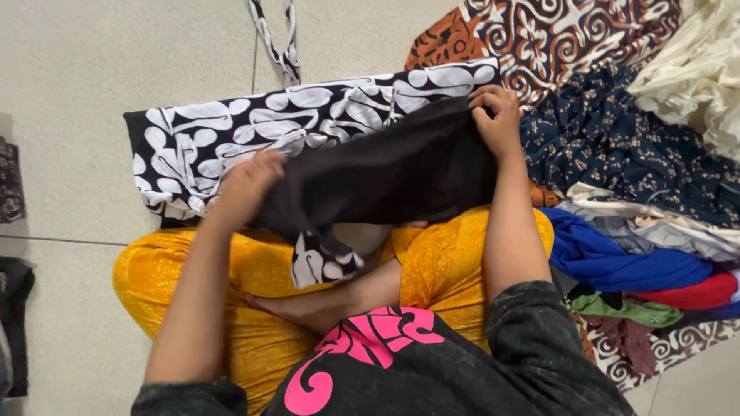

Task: The person sits cross-legged on the floor and folds several garments by hand, including a black patterned top, a black-and-white patterned top, and a blue floral top. Each item is smoothed, folded into a compact rectangle, and placed into a growing stack.

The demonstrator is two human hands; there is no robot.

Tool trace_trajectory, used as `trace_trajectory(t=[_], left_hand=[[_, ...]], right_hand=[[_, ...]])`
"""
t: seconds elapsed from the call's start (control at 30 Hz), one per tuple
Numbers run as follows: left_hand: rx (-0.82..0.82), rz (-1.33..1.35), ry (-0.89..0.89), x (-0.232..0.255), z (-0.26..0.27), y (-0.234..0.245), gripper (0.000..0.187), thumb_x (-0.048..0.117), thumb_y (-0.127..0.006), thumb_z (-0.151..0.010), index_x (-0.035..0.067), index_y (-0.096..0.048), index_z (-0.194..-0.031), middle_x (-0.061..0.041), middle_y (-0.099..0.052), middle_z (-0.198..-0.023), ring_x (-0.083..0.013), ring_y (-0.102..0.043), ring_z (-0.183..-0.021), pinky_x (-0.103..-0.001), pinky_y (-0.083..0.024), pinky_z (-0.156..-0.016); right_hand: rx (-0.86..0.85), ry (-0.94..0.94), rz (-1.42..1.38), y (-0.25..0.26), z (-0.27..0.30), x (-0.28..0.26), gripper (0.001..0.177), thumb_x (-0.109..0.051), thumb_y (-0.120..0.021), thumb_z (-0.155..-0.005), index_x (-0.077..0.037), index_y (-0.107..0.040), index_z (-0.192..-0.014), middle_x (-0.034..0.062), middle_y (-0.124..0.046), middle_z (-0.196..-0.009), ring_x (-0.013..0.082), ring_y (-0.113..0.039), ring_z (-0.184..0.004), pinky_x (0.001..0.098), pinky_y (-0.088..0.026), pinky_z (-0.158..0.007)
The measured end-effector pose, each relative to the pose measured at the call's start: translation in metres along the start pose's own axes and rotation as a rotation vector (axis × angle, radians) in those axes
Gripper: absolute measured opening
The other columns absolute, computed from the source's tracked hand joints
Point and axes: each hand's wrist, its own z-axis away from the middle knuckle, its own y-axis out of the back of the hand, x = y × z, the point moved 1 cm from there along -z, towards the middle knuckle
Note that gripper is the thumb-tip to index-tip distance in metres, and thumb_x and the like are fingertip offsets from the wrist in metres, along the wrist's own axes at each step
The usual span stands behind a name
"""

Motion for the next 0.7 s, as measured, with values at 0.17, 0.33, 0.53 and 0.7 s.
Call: trace_trajectory(t=[0.17, 0.33, 0.53, 0.7], left_hand=[[0.264, 0.618, 0.515, -0.005, -0.035, 0.032, 0.044, 0.049, -0.052, -0.094, 0.015, -0.065, -0.119, -0.003, -0.072, -0.106, -0.0136, -0.067, -0.097, -0.028, -0.054, -0.08], [0.277, 0.38, 0.282, -0.035, -0.035, 0.027, 0.044, 0.006, -0.07, -0.087, 0.005, -0.061, -0.13, -0.006, -0.07, -0.113, -0.014, -0.066, -0.099, -0.027, -0.054, -0.089], [0.397, 0.268, 0.003, -0.061, -0.051, 0.047, 0.044, 0.003, -0.068, -0.09, 0.003, -0.059, -0.133, -0.006, -0.068, -0.116, -0.014, -0.065, -0.106, -0.027, -0.052, -0.095], [0.741, -0.467, -0.132, -0.037, -0.039, 0.031, 0.037, 0.008, -0.076, -0.09, -0.001, -0.059, -0.121, -0.014, -0.061, -0.11, -0.0256, -0.063, -0.095, -0.035, -0.053, -0.084]], right_hand=[[0.009, -0.023, 0.031, -0.019, -0.008, -0.004, 0.008, -0.01, -0.069, -0.087, -0.008, -0.073, -0.093, 0.0068, -0.073, -0.101, 0.0291, -0.062, -0.102, 0.0403, -0.047, -0.095], [0.044, -0.121, 0.036, -0.021, -0.003, 0.0, 0.007, -0.012, -0.07, -0.093, -0.009, -0.074, -0.097, 0.0078, -0.07, -0.098, 0.0289, -0.063, -0.096, 0.0404, -0.051, -0.088], [0.084, -0.123, 0.1, -0.026, -0.004, -0.002, 0.008, -0.013, -0.07, -0.096, -0.01, -0.074, -0.102, 0.0077, -0.071, -0.099, 0.0292, -0.062, -0.101, 0.0414, -0.049, -0.093], [0.023, -0.065, 0.233, -0.029, -0.003, -0.014, 0.011, -0.015, -0.074, -0.091, -0.01, -0.075, -0.101, 0.0086, -0.072, -0.1, 0.032, -0.06, -0.105, 0.045, -0.044, -0.094]])
